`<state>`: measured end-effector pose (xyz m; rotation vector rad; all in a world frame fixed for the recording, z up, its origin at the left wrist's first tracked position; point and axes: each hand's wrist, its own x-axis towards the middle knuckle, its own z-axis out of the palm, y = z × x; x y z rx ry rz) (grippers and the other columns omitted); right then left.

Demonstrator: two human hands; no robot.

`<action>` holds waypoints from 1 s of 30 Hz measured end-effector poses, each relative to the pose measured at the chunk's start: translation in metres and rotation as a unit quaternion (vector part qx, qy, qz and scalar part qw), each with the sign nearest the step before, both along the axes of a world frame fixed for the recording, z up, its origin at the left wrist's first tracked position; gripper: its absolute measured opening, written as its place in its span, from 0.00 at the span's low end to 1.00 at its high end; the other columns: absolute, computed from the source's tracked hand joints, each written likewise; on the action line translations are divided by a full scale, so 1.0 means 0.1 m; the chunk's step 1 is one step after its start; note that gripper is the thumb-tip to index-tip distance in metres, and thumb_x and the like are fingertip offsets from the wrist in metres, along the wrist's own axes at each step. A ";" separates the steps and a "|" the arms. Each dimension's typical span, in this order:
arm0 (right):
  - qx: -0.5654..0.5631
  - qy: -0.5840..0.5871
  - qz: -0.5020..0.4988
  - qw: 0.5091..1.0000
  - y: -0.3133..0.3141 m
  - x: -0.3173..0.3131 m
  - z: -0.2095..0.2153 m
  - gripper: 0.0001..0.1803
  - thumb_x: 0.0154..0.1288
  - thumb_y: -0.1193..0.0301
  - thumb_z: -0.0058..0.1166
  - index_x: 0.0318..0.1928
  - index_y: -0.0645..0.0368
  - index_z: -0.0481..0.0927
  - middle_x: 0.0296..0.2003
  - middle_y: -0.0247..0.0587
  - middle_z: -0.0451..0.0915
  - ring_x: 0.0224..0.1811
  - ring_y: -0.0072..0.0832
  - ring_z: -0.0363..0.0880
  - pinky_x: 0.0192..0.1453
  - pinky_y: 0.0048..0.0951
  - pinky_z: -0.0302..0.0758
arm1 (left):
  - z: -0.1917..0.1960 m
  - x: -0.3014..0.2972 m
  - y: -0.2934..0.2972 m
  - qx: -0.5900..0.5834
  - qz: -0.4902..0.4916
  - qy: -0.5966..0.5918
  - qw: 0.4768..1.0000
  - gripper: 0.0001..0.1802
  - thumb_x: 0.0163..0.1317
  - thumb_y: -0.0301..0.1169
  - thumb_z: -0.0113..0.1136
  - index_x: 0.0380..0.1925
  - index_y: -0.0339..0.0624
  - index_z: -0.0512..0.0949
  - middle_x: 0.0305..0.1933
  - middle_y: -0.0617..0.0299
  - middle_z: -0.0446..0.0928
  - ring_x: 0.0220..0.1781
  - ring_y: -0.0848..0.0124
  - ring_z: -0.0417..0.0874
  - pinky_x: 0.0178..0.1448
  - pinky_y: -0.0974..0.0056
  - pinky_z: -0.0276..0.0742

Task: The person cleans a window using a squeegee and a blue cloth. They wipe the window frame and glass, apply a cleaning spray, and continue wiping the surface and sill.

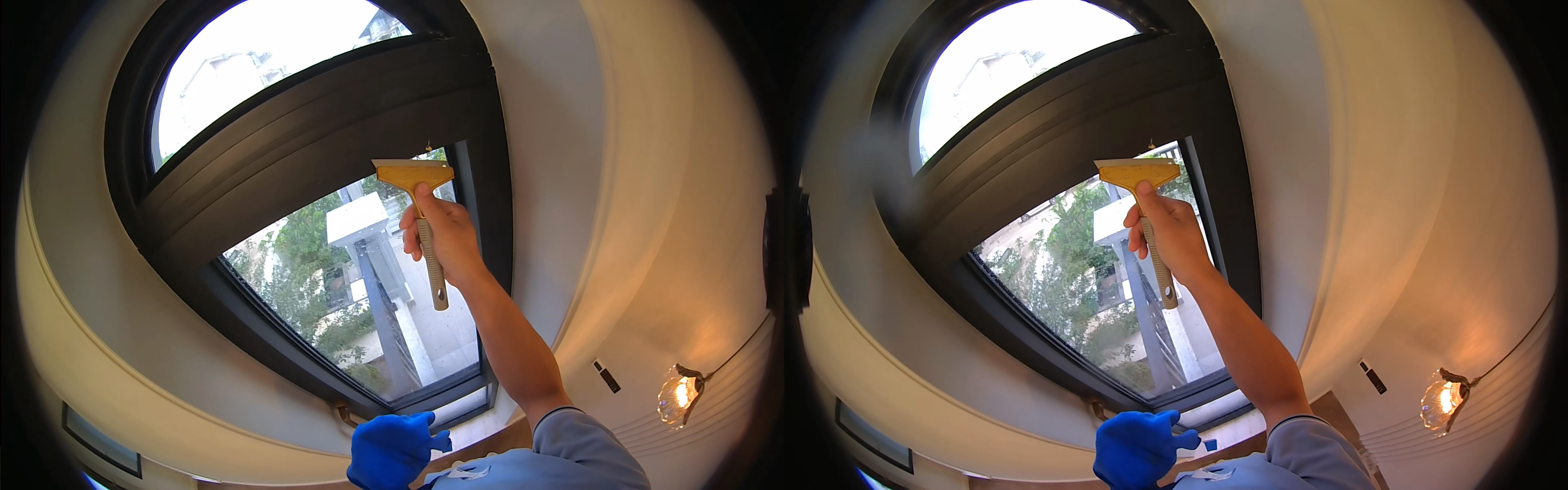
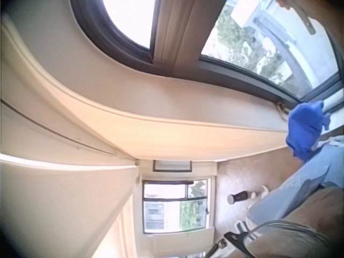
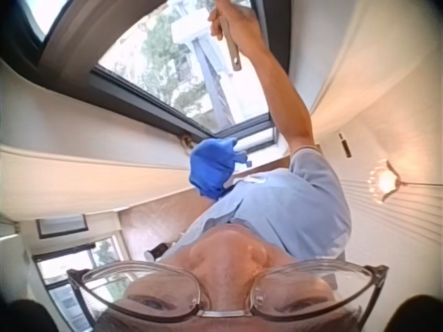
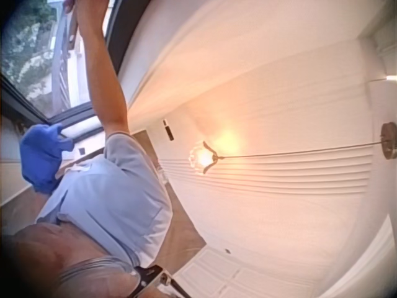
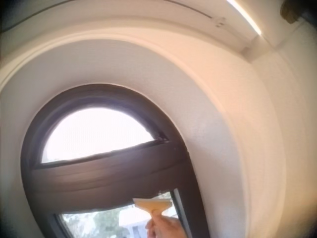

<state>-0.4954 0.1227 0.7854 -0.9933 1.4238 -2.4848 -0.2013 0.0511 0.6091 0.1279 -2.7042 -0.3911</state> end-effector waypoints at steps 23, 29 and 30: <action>0.017 -0.008 -0.019 1.000 0.09 -0.06 0.09 0.35 0.82 0.38 0.49 0.30 0.56 0.79 0.16 0.33 0.75 0.12 0.18 0.69 0.18 0.22 0.66 | 0.00 0.00 -0.01 0.006 -0.008 0.008 1.000 0.14 0.63 0.46 0.73 0.42 0.53 0.88 0.35 0.56 0.83 0.46 0.54 0.84 0.55 0.51 0.72; 0.039 -0.004 -0.032 0.999 0.17 -0.05 0.14 0.35 0.82 0.38 0.49 0.29 0.56 0.79 0.15 0.32 0.74 0.12 0.18 0.67 0.17 0.21 0.65 | 0.02 0.05 -0.04 0.006 -0.007 0.010 1.000 0.14 0.63 0.45 0.73 0.43 0.52 0.88 0.37 0.55 0.83 0.48 0.53 0.83 0.58 0.49 0.71; 0.047 -0.001 -0.036 0.998 0.20 -0.06 0.15 0.35 0.82 0.38 0.50 0.29 0.56 0.79 0.15 0.32 0.74 0.12 0.17 0.67 0.17 0.21 0.64 | 0.02 0.05 -0.04 0.007 -0.010 0.011 1.000 0.14 0.63 0.45 0.73 0.43 0.52 0.88 0.38 0.55 0.83 0.49 0.53 0.83 0.58 0.49 0.70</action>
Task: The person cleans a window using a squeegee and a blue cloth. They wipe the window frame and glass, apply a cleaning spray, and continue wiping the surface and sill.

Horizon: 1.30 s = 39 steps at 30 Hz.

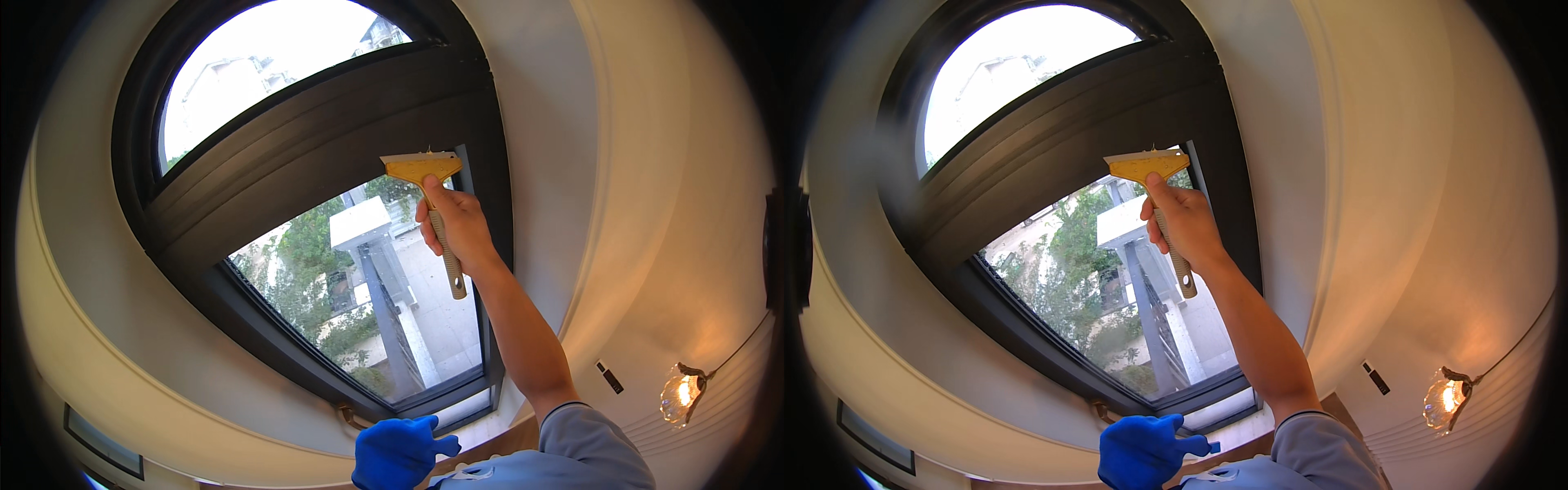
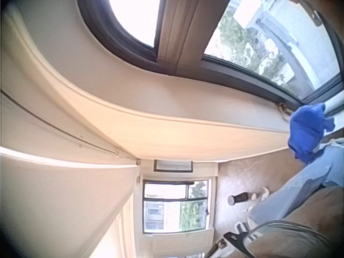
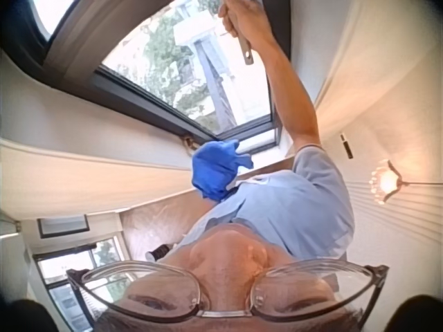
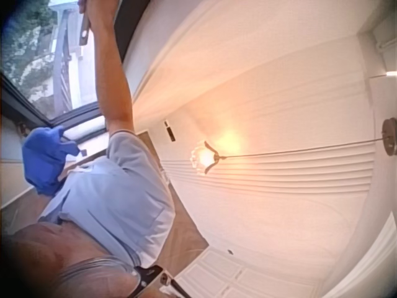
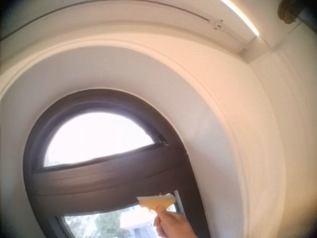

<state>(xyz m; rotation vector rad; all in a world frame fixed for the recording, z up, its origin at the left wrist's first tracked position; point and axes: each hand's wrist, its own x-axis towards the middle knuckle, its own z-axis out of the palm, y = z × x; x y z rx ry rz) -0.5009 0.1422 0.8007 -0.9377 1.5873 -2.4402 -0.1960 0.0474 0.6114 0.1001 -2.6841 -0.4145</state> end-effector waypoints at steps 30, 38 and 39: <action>0.138 0.071 -0.013 0.988 0.45 -0.22 0.17 0.33 0.83 0.43 0.50 0.28 0.57 0.80 0.14 0.32 0.73 0.11 0.18 0.66 0.21 0.25 0.64 | -0.15 0.05 -0.06 0.040 0.010 0.026 0.999 0.14 0.64 0.37 0.73 0.46 0.47 0.85 0.47 0.51 0.83 0.60 0.47 0.80 0.71 0.40 0.62; 0.151 0.090 -0.008 0.984 0.43 -0.29 0.17 0.33 0.84 0.42 0.48 0.28 0.55 0.80 0.13 0.29 0.72 0.10 0.16 0.65 0.19 0.22 0.63 | -0.23 0.06 -0.05 0.058 0.012 0.036 0.998 0.14 0.64 0.35 0.72 0.47 0.45 0.84 0.49 0.49 0.83 0.64 0.46 0.79 0.74 0.38 0.60; 0.149 0.088 -0.010 0.985 0.43 -0.28 0.18 0.33 0.84 0.42 0.48 0.28 0.55 0.80 0.13 0.29 0.72 0.10 0.16 0.64 0.19 0.22 0.63 | -0.25 0.06 -0.04 0.062 0.011 0.037 0.997 0.14 0.64 0.35 0.72 0.47 0.45 0.84 0.50 0.49 0.83 0.64 0.46 0.79 0.75 0.37 0.60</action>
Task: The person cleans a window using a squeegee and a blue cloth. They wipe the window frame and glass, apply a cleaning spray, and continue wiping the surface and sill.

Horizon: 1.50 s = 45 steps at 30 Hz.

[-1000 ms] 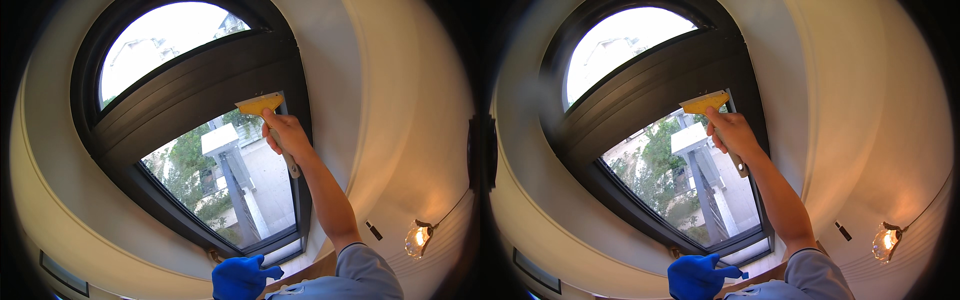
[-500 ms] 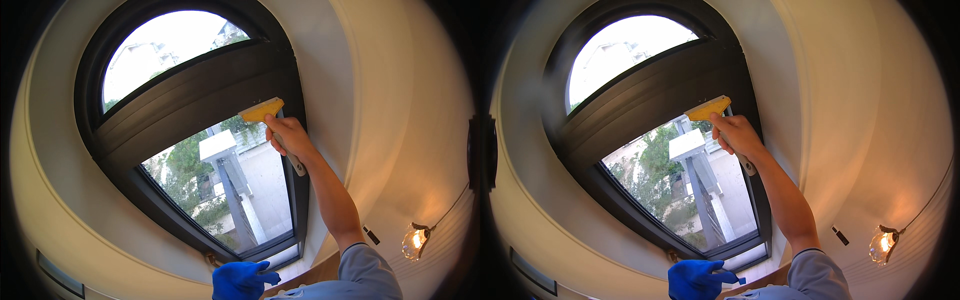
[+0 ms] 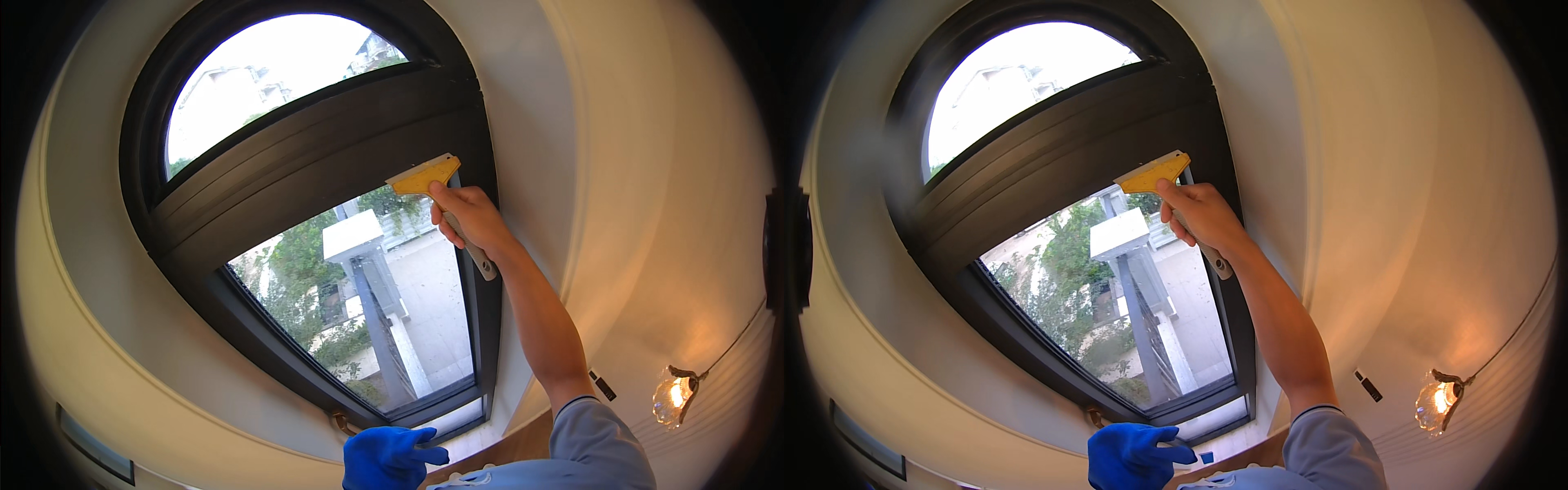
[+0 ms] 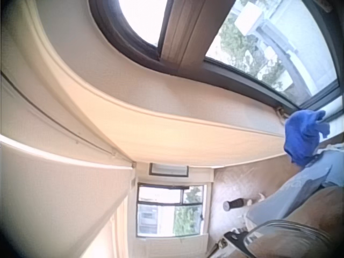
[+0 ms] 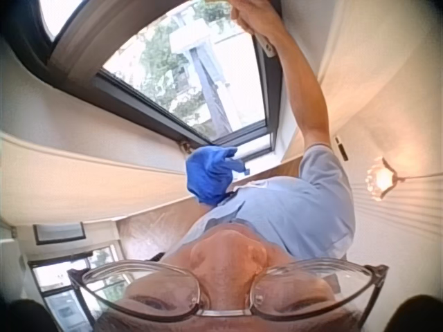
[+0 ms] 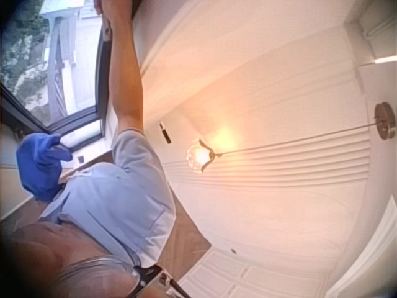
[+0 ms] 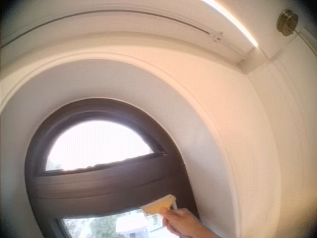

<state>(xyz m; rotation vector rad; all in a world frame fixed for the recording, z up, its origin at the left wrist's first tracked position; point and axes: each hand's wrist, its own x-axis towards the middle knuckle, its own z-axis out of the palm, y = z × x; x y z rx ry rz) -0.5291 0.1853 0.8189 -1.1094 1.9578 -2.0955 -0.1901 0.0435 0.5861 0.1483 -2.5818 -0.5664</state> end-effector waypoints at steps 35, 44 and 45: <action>0.159 -0.261 -0.054 0.951 1.47 1.80 -2.66 0.25 0.82 0.56 0.58 0.32 0.64 0.87 0.18 0.30 0.78 0.20 0.16 0.72 0.26 0.24 0.68 | 2.25 -2.89 0.26 -0.144 -0.317 0.390 0.852 0.05 0.71 0.29 0.67 0.44 0.42 0.85 0.51 0.48 0.87 0.58 0.49 0.88 0.60 0.57 0.83; 0.339 -0.212 0.029 0.916 1.88 2.06 -2.37 0.21 0.79 0.57 0.61 0.35 0.63 0.89 0.21 0.29 0.80 0.23 0.16 0.75 0.29 0.25 0.70 | -1.06 -0.94 -0.11 0.708 -0.301 0.021 0.639 0.14 0.80 0.41 0.59 0.52 0.42 0.78 0.55 0.50 0.82 0.56 0.50 0.83 0.70 0.45 0.74; 0.356 -0.194 0.039 0.913 1.86 2.05 -2.37 0.21 0.79 0.57 0.61 0.35 0.62 0.89 0.21 0.29 0.79 0.23 0.16 0.75 0.29 0.25 0.70 | -1.13 -0.70 -0.06 0.681 -0.318 -0.008 0.660 0.14 0.78 0.40 0.60 0.51 0.42 0.77 0.53 0.50 0.82 0.55 0.50 0.83 0.68 0.45 0.74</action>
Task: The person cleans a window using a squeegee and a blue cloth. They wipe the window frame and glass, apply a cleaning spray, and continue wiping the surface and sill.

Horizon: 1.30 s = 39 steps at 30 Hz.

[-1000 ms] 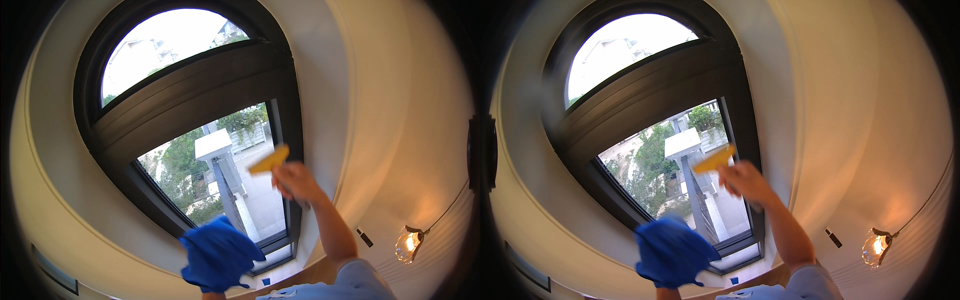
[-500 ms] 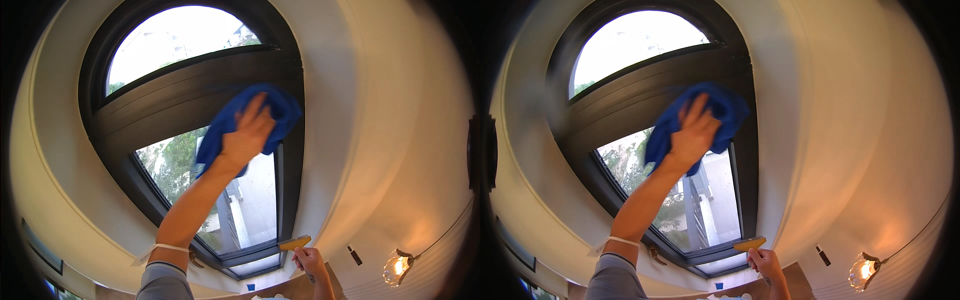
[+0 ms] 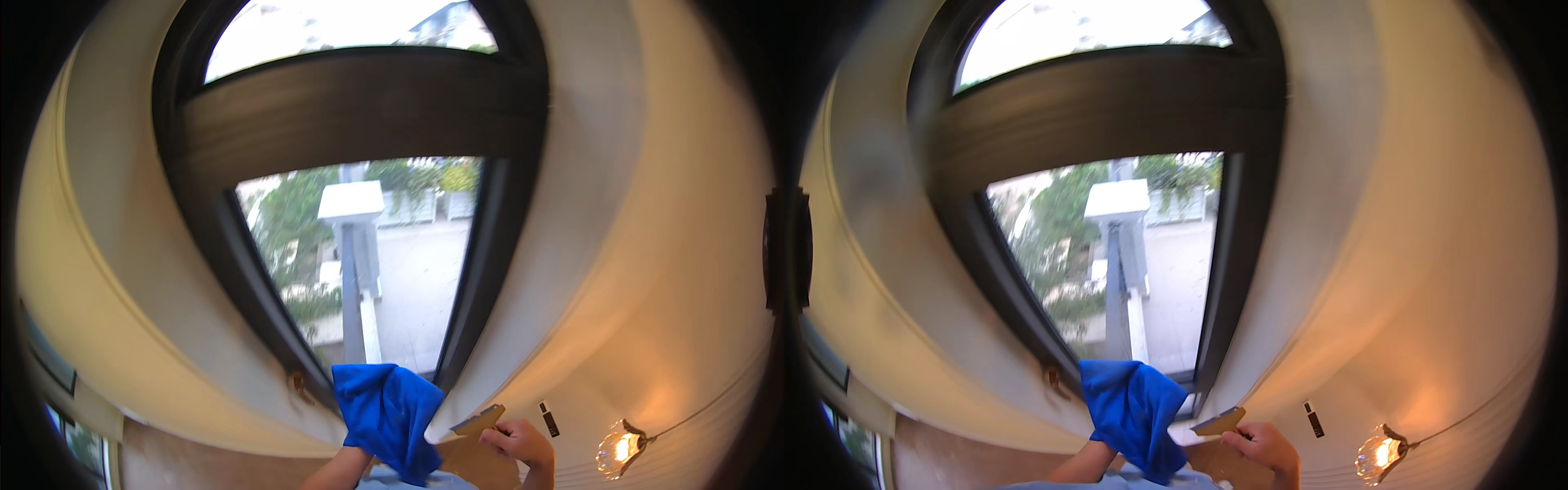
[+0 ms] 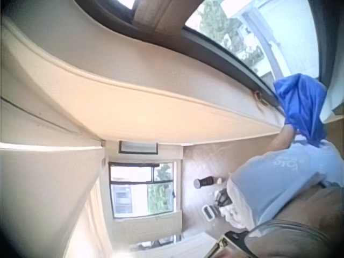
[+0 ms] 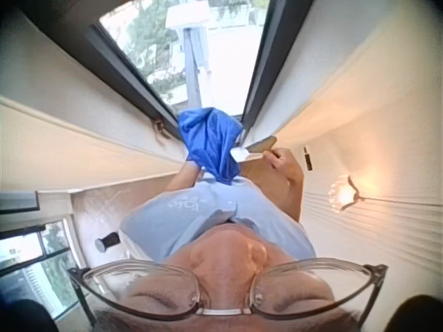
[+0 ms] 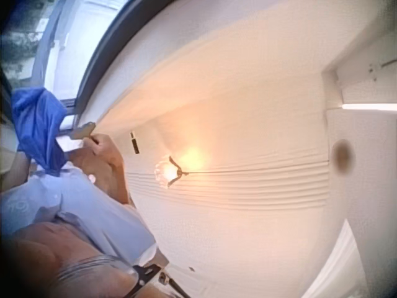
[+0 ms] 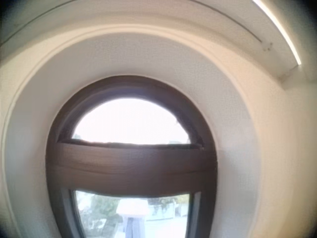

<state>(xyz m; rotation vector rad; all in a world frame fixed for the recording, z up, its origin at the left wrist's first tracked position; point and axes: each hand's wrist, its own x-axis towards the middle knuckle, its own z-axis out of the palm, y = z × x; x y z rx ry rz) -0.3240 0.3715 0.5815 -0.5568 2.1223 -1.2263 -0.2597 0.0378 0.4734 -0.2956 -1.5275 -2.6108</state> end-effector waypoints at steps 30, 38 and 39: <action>-0.511 0.080 -0.078 0.852 -1.97 -1.40 1.30 0.25 0.87 0.53 0.49 0.38 0.62 0.82 0.24 0.37 0.79 0.23 0.23 0.76 0.35 0.28 0.74 | 0.98 0.36 -0.32 -0.567 0.268 0.080 0.775 0.08 0.60 0.33 0.76 0.29 0.44 0.85 0.28 0.67 0.81 0.32 0.67 0.82 0.42 0.64 0.80; -0.570 0.087 -0.056 0.815 -2.39 -1.60 1.96 0.28 0.88 0.49 0.46 0.36 0.57 0.81 0.19 0.36 0.78 0.21 0.22 0.76 0.35 0.27 0.75 | 0.94 0.55 -0.30 -0.557 0.091 0.032 0.825 0.09 0.59 0.34 0.77 0.32 0.45 0.85 0.29 0.66 0.81 0.34 0.66 0.81 0.44 0.63 0.79; -0.570 0.088 -0.060 0.815 -2.43 -1.60 2.00 0.27 0.88 0.49 0.45 0.35 0.57 0.81 0.18 0.36 0.77 0.21 0.23 0.75 0.36 0.27 0.76 | 0.95 0.57 -0.31 -0.560 0.081 0.025 0.824 0.09 0.59 0.35 0.77 0.32 0.45 0.85 0.29 0.66 0.81 0.34 0.66 0.81 0.44 0.63 0.79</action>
